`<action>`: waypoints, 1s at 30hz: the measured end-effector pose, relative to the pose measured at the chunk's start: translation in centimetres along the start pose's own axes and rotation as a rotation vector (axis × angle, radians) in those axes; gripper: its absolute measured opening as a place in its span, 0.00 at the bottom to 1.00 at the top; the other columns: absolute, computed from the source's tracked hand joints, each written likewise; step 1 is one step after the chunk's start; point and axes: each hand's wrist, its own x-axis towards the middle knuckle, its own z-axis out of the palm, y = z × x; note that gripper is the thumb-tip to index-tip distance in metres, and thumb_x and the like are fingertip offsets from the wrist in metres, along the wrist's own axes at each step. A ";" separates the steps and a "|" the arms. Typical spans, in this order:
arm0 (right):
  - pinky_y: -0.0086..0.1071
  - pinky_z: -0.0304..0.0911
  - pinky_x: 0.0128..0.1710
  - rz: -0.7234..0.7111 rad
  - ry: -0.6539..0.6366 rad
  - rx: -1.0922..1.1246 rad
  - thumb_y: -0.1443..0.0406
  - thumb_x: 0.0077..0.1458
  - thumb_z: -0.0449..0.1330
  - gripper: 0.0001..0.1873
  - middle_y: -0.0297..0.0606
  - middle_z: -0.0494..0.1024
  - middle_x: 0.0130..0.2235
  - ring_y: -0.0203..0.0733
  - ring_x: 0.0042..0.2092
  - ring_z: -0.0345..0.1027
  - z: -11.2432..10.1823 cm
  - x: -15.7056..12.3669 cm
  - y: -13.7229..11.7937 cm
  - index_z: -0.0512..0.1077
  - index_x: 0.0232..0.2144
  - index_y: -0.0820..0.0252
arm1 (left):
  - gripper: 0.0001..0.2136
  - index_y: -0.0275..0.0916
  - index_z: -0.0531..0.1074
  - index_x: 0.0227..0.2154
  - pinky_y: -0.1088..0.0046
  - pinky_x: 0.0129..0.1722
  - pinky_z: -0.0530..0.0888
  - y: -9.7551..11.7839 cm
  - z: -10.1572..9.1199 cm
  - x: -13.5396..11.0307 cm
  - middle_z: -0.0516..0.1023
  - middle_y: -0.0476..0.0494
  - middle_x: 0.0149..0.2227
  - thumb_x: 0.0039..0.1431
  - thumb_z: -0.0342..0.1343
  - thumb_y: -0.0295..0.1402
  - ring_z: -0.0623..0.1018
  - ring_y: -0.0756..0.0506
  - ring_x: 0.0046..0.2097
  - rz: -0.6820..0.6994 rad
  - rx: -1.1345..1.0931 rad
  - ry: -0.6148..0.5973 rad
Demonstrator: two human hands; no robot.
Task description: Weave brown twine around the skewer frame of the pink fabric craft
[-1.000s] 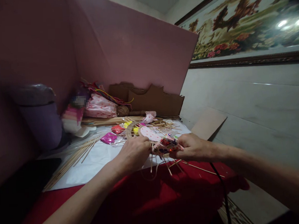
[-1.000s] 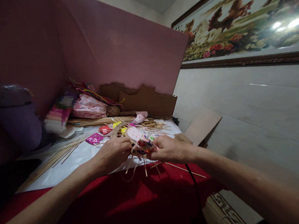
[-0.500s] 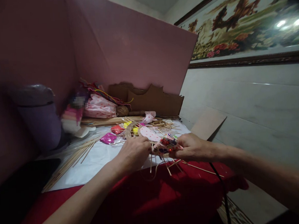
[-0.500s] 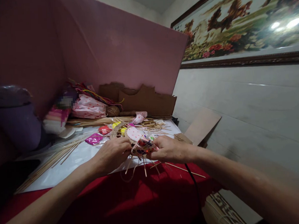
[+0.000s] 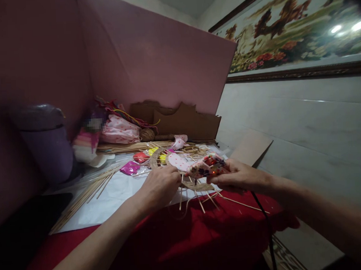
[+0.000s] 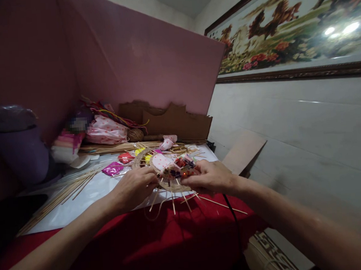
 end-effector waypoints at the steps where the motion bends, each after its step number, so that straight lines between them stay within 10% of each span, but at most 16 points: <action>1: 0.24 0.43 0.14 -0.013 0.028 0.038 0.54 0.47 0.57 0.18 0.26 0.58 0.15 0.27 0.15 0.47 -0.2 -0.3 0.1 0.59 0.18 0.60 | 0.07 0.36 0.73 0.27 0.70 0.34 0.68 0.0 0.0 0.0 0.74 0.45 0.31 0.55 0.50 0.25 0.73 0.47 0.34 0.000 -0.001 -0.004; 12: 0.27 0.51 0.18 0.037 0.667 -0.139 0.52 0.50 0.52 0.18 0.31 0.62 0.19 0.32 0.19 0.54 -5.9 -3.8 7.3 0.63 0.24 0.61 | 0.09 0.37 0.72 0.27 0.69 0.34 0.69 -0.7 0.2 -0.6 0.73 0.46 0.30 0.57 0.47 0.27 0.73 0.47 0.35 0.019 -0.047 0.032; 19: 0.35 0.60 0.38 0.146 0.532 -0.699 0.59 0.55 0.48 0.18 0.44 0.73 0.42 0.46 0.40 0.67 -5.6 -4.6 13.7 0.64 0.46 0.59 | 0.10 0.36 0.72 0.27 0.68 0.35 0.70 -0.7 0.2 -0.6 0.72 0.44 0.31 0.58 0.46 0.26 0.72 0.47 0.35 0.009 -0.055 0.001; 25: 0.39 0.59 0.44 0.150 0.454 -0.872 0.62 0.56 0.47 0.20 0.49 0.70 0.45 0.49 0.45 0.65 -4.7 -3.6 13.5 0.64 0.49 0.64 | 0.10 0.36 0.72 0.27 0.68 0.34 0.70 -0.6 0.1 -0.7 0.72 0.44 0.31 0.57 0.46 0.25 0.72 0.47 0.34 0.013 -0.062 -0.010; 30: 0.44 0.55 0.48 -0.121 0.750 -0.987 0.70 0.52 0.48 0.20 0.50 0.70 0.46 0.52 0.49 0.61 -1.6 -3.2 9.6 0.65 0.49 0.65 | 0.10 0.35 0.72 0.27 0.69 0.34 0.71 -0.3 -0.1 -0.8 0.73 0.45 0.30 0.57 0.46 0.25 0.73 0.48 0.34 0.028 -0.059 0.016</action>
